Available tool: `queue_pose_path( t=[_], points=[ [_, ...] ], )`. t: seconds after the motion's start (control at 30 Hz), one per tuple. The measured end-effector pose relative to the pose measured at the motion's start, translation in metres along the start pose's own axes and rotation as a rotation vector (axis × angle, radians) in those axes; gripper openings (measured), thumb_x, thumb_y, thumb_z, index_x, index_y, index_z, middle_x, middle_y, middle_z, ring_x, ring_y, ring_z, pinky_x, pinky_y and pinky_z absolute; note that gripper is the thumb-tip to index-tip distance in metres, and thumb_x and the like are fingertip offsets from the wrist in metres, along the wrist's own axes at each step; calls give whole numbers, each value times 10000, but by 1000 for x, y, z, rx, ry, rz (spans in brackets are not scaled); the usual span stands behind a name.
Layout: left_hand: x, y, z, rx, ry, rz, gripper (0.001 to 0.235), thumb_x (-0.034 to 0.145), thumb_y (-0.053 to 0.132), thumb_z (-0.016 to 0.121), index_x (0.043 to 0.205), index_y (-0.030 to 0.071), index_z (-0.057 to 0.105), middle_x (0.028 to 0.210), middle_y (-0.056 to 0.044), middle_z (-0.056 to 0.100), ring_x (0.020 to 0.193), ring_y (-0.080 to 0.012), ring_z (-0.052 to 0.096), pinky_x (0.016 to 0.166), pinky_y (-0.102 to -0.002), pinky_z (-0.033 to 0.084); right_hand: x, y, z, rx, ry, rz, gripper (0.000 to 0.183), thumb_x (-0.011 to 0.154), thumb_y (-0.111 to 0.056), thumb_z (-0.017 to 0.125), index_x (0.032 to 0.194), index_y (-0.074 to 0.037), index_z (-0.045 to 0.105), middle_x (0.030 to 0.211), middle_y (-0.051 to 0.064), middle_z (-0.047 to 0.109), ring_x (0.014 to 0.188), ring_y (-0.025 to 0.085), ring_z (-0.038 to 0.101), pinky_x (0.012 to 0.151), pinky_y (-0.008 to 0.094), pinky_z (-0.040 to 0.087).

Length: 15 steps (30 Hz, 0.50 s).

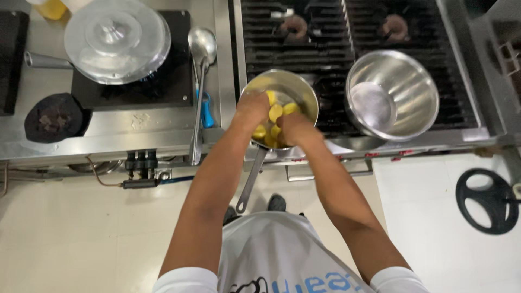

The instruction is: The person slices peeled potatoes on a green cutting board using a knife, then transfers the pieces into a metal bowl. They carry the bowl to a stove, add the potatoes to a pot of water, and place the pot on a burner to cook.

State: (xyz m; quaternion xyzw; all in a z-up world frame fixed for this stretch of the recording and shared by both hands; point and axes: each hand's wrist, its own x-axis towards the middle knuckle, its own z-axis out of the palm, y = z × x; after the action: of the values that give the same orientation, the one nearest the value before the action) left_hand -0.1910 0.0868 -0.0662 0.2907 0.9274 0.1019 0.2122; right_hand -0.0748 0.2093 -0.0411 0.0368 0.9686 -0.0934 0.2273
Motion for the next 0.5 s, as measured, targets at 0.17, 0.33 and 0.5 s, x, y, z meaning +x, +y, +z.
queue_pose_path(
  t=[0.17, 0.33, 0.5],
  points=[
    [14, 2, 58, -36, 190, 75, 368, 866, 274, 771, 1138, 34, 712, 1302, -250, 614, 1233, -383, 590, 974, -456, 514, 26, -4, 13, -103, -142, -18, 272, 857, -199, 674, 1097, -96, 752, 1130, 190, 737, 1052, 364, 707, 894, 455, 567],
    [15, 4, 48, -135, 114, -2, 269, 899, 116, 655, 1150, 62, 737, 1259, -208, 689, 1218, -359, 644, 994, -448, 538, 18, 10, -12, -51, -51, 99, 353, 839, -276, 758, 1070, -9, 744, 1128, 238, 710, 1074, 380, 687, 934, 445, 544],
    [-4, 15, -12, -240, -11, -123, 314, 875, 155, 687, 1174, 66, 718, 1270, -192, 667, 1207, -360, 635, 1000, -448, 521, 11, 12, -40, 48, -25, -17, 311, 864, -282, 752, 1034, -21, 758, 1095, 235, 730, 1071, 387, 682, 948, 467, 526]
  ],
)
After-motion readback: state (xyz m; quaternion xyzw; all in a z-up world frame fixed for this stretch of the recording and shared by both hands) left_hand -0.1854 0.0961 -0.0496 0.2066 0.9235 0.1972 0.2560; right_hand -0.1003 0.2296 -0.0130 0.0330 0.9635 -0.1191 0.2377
